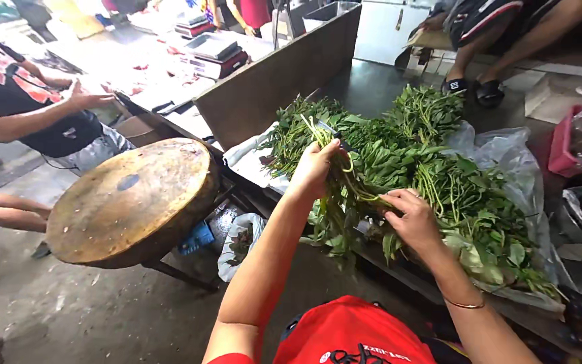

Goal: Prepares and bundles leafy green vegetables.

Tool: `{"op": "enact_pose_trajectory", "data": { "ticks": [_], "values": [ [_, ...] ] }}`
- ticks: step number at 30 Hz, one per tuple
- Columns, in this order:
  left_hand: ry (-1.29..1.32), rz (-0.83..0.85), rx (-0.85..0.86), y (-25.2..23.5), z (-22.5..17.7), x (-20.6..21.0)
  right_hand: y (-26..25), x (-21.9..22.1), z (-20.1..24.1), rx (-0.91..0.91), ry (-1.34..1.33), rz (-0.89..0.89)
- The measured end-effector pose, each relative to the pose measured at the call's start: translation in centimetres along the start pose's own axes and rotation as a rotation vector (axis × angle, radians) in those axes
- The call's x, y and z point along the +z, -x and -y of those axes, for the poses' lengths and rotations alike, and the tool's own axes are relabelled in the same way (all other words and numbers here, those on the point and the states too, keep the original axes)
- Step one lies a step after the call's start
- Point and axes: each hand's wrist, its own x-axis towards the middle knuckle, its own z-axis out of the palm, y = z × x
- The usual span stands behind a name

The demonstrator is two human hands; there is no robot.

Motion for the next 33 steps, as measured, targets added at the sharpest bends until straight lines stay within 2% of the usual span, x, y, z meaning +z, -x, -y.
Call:
{"op": "enact_pose_trajectory", "data": {
  "ticks": [5,9,14,17,21,24,27,33],
  "values": [
    [0.131,-0.008,0.000,1.0,1.5,0.0,2.9,4.4,1.9,0.081,-0.036,0.105],
    [-0.030,0.124,0.167,1.8,4.5,-1.3,4.6,3.1,0.7,0.169,-0.222,0.211],
    [-0.238,0.326,0.255,2.9,6.3,-2.0,3.3,-1.5,0.8,0.312,-0.831,-0.114],
    [-0.321,0.458,0.317,4.0,7.1,-1.6,1.7,-2.9,2.2,0.348,-1.043,-0.211],
    [-0.562,0.599,0.343,5.2,7.4,-0.9,0.7,-2.7,3.3,0.408,-1.075,-0.052],
    [-0.823,0.667,0.297,5.9,7.6,0.3,-0.1,-2.1,4.1,0.443,-1.080,-0.014],
    [-0.979,0.662,0.275,6.0,8.3,0.8,-0.2,-1.6,4.3,0.475,-1.033,-0.056],
    [-0.970,0.561,0.394,6.2,9.8,0.7,0.2,-0.9,4.1,0.510,-1.045,-0.211]
  ]
}}
